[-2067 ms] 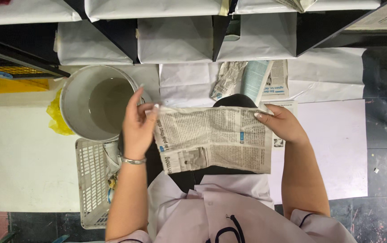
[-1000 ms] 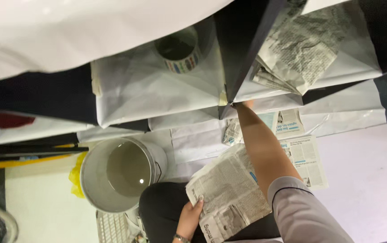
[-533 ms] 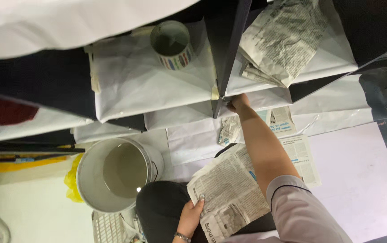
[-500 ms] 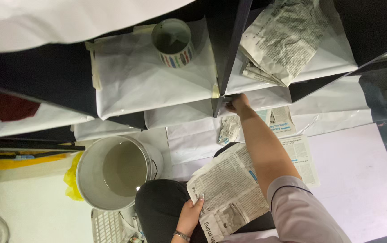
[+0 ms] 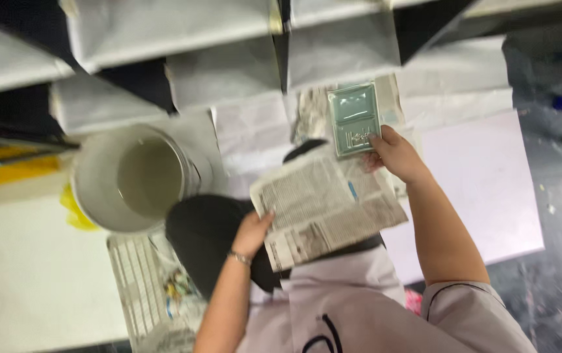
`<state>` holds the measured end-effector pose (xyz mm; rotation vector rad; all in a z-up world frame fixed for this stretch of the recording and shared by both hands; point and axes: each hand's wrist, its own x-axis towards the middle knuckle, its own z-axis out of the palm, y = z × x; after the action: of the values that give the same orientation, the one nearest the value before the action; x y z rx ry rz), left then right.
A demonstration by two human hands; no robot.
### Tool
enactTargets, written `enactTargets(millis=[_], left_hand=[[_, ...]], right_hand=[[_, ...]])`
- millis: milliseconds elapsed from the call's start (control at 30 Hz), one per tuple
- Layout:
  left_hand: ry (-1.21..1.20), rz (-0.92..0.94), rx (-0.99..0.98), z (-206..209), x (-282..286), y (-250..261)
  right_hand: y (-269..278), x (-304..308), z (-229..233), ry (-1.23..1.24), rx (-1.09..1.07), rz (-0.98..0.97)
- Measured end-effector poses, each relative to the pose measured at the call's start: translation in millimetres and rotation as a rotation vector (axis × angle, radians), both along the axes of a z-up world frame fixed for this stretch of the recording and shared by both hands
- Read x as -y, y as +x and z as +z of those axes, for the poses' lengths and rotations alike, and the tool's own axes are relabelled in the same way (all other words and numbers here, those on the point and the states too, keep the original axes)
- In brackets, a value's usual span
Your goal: The person sits on the floor and wraps small ceramic items, including a bowl and a cup, with newspaper. They fold the paper around each item and place the wrapped pieces into a nearby basket.
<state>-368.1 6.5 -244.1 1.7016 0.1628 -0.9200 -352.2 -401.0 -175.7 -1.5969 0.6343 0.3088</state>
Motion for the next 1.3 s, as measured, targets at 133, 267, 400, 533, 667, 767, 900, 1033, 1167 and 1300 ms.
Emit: enactTargets(millis=[133, 267, 400, 533, 667, 767, 900, 1033, 1167, 1300], left_hand=[[-0.036, 0.032, -0.012, 4, 10, -16], [0.027, 0.029, 0.009, 7, 13, -24], [-0.118, 0.1, 0.01, 5, 16, -34], [0.032, 0.042, 0.041, 18, 12, -32], [-0.056, 0.093, 0.061, 18, 6, -31], [-0.082, 0.051, -0.048, 13, -1, -33], [-0.322, 0.191, -0.187, 13, 0, -40], [-0.41, 0.047, -0.096, 28, 29, -45], [-0.213, -0.45, 0.659, 72, 57, -41], [0.096, -0.745, 1.014, 103, 76, -35]], right_hand=[[-73, -27, 27, 0.103, -0.101, 0.12], [-121, -65, 29, 0.079, -0.244, 0.151], [-131, -83, 20, 0.11, -0.222, 0.165], [-126, -94, 26, 0.011, -0.148, 0.174], [-120, -98, 43, -0.258, -0.175, 0.284], [-116, -96, 54, -0.233, -0.219, 0.289], [-116, -97, 54, -0.456, -0.155, 0.415], [-116, -94, 46, -0.59, -0.179, 0.518], [-118, -86, 36, -0.558, -0.091, 0.533], [-123, -77, 20, -0.581, 0.092, 0.57]])
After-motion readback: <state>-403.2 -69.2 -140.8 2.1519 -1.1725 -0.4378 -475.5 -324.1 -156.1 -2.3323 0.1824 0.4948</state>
